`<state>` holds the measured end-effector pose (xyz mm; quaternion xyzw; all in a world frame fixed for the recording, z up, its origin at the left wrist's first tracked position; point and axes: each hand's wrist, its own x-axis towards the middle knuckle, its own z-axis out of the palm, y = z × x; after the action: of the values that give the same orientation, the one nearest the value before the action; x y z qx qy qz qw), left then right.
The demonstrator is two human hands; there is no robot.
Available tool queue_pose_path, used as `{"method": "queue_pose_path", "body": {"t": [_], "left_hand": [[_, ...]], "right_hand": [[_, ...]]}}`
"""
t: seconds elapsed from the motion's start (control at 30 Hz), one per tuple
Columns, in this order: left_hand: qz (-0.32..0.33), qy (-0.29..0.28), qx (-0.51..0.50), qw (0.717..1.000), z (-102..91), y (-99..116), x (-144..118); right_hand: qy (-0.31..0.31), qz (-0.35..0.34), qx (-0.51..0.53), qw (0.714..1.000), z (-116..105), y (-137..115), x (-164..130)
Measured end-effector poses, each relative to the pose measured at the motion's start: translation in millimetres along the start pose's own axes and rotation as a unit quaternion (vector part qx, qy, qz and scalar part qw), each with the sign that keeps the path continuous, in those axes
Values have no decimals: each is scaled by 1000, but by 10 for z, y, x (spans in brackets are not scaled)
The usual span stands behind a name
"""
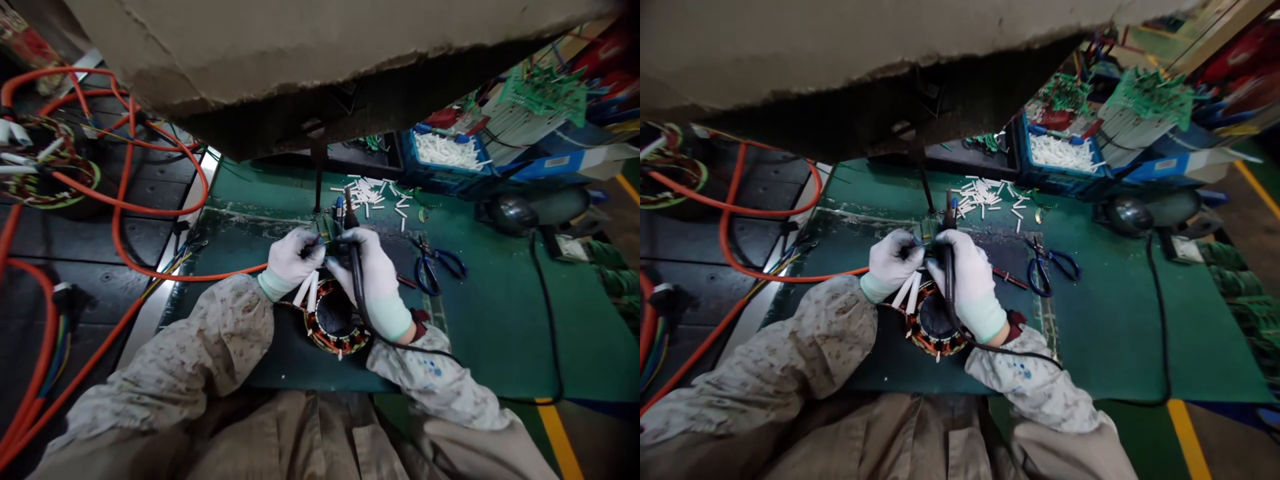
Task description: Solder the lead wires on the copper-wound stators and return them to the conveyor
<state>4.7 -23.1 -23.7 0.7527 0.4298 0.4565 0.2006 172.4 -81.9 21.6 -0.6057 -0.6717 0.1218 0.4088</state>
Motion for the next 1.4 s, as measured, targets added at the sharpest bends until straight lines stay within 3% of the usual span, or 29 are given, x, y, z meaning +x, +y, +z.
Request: {"method": "queue_pose_path", "body": {"t": [0.17,0.33,0.43,0.5,0.57,0.6,0.7,0.87,0.97,1.03,1.13,1.23,1.33,1.4], "left_hand": [[11,29,1,1000,-6,35,14],[14,-34,-28,999,2,66,73],[25,-49,-44,998,8,31,98],[30,-53,-46,997,8,7,104],[31,-59,-49,997,7,-2,107],[32,-60,-52,996,6,1,108],[43,-56,-60,996,-1,22,112],[37,-70,-51,996,-33,38,128],[27,-68,-48,996,-51,27,139],[27,-63,-50,996,-55,18,143],[27,-60,-50,997,-52,8,142],[-4,-63,-31,998,-50,7,134],[-20,-61,-31,997,-53,22,135],[-20,-65,-46,997,-55,39,142]], "right_hand": [[29,-15,0,999,75,-123,104],[-5,-4,-11,1000,60,-143,220],[5,-12,48,999,-27,92,223],[82,19,43,996,-146,379,212],[187,63,-34,980,-283,684,180],[201,84,-82,973,-345,812,151],[155,89,-151,972,-453,1012,19],[107,90,-179,974,-435,1013,-278],[26,38,-199,979,-420,1100,-547],[9,-1,-190,982,-419,1152,-698],[101,7,-141,985,-413,1051,-703],[175,-18,-81,981,-369,706,-455],[124,-69,-66,988,-292,365,-238],[91,-93,-74,989,-262,265,-244]]}}
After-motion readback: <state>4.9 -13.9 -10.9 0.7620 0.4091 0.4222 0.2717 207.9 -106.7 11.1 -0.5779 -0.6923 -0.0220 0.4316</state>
